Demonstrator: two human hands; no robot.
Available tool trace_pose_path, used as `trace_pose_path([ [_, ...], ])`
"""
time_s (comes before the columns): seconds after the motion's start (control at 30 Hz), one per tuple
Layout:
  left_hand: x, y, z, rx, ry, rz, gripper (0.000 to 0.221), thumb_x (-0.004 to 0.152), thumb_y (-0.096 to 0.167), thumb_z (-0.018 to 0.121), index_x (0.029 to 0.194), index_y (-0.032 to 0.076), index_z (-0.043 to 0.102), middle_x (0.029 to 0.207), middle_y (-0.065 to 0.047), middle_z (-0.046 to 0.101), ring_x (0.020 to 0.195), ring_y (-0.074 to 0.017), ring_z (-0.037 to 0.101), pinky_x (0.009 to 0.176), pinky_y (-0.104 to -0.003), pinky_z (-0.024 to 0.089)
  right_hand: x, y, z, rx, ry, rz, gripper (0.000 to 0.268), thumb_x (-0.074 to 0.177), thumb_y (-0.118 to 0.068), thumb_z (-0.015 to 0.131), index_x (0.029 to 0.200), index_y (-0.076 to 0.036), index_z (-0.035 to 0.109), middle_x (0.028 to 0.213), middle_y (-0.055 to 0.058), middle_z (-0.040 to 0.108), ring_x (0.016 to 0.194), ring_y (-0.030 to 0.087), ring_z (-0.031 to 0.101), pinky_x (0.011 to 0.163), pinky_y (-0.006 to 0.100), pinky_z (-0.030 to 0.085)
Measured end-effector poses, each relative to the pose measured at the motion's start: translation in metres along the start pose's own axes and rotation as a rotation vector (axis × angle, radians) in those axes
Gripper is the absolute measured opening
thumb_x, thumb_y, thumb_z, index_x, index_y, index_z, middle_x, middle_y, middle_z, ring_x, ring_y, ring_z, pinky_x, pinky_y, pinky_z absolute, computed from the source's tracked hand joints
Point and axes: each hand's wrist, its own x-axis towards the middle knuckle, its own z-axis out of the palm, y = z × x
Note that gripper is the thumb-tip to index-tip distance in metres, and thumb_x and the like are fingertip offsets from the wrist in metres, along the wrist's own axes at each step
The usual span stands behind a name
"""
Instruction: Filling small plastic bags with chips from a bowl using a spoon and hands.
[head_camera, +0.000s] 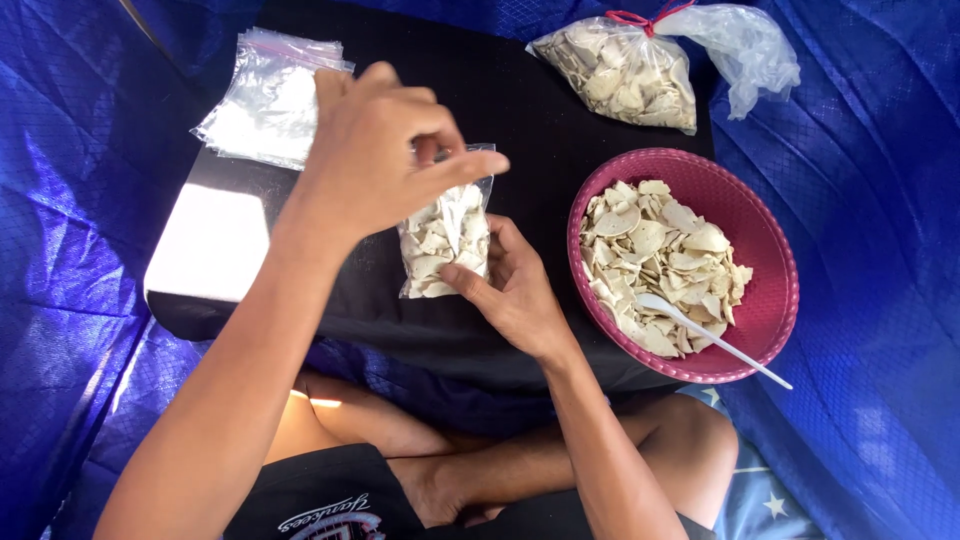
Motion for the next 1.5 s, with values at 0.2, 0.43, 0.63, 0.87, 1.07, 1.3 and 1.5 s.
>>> trace_pose_path([
  [0.2,0.013,0.016,0.008,0.033,-0.045,-0.054,0.025,0.087,0.033,0.085,0.068,0.018,0.077,0.058,0.005,0.066,0.049,-0.0144,0.050,0.085,-0.044,0.029,-0.001,-0.001,0.003,-0.028,-0.006,-0.020,0.053,0.087,-0.001,0.071,0.134,0.005,0.047,0.110,0.018,0.068,0.096,0.020,0.066,0.086,0.029,0.057],
  [0.43,0.012,0.021,0.006,0.120,-0.134,-0.199,0.025,0.086,0.037,0.082,0.071,0.017,0.080,0.047,-0.002,0.063,0.045,-0.0222,0.048,0.094,-0.047,0.028,-0.002,-0.005,0.004,-0.065,-0.005,-0.015,0.055,0.087,-0.004,0.072,0.135,0.005,0.047,0.111,0.020,0.068,0.097,0.021,0.067,0.086,0.030,0.058],
  [0.63,0.013,0.024,0.006,0.145,-0.156,-0.195,0.020,0.088,0.030,0.078,0.074,0.015,0.080,0.046,-0.003,0.062,0.044,-0.0222,0.049,0.095,-0.050,0.029,-0.002,-0.006,0.003,-0.040,-0.001,-0.008,0.053,0.087,-0.005,0.072,0.134,0.004,0.048,0.111,0.019,0.068,0.096,0.020,0.067,0.085,0.029,0.057],
  [0.87,0.010,0.018,0.012,0.149,-0.142,-0.154,0.016,0.088,0.028,0.080,0.077,0.016,0.080,0.051,-0.002,0.064,0.056,-0.0216,0.058,0.089,-0.049,0.029,-0.003,-0.006,0.003,-0.032,0.000,-0.016,0.053,0.088,-0.005,0.072,0.134,0.004,0.048,0.113,0.019,0.067,0.099,0.021,0.067,0.088,0.030,0.057],
  [1.07,0.012,0.017,0.013,0.105,-0.060,-0.121,0.033,0.085,0.035,0.085,0.061,0.016,0.072,0.056,0.002,0.066,0.052,-0.0192,0.049,0.088,-0.048,0.028,-0.002,-0.007,0.004,-0.039,0.009,-0.006,0.055,0.088,-0.008,0.073,0.134,0.004,0.048,0.113,0.020,0.067,0.099,0.021,0.067,0.089,0.030,0.058],
  [1.3,0.010,0.009,0.010,0.046,0.215,0.072,0.070,0.104,0.035,0.075,0.043,0.013,0.049,0.036,0.003,0.038,0.033,-0.0165,0.032,0.070,-0.031,0.043,-0.003,-0.007,0.003,-0.054,0.026,0.023,0.056,0.086,-0.012,0.074,0.133,0.004,0.049,0.112,0.018,0.068,0.099,0.021,0.067,0.090,0.031,0.057],
  [1.5,0.013,0.003,0.000,-0.310,0.150,0.014,0.057,0.108,0.032,0.052,0.061,0.006,0.073,0.041,0.001,0.052,0.029,-0.0110,0.043,0.037,-0.022,0.029,-0.001,0.002,-0.001,0.031,0.031,0.000,0.051,0.088,-0.004,0.071,0.133,0.004,0.049,0.114,0.019,0.067,0.101,0.022,0.067,0.090,0.031,0.057],
])
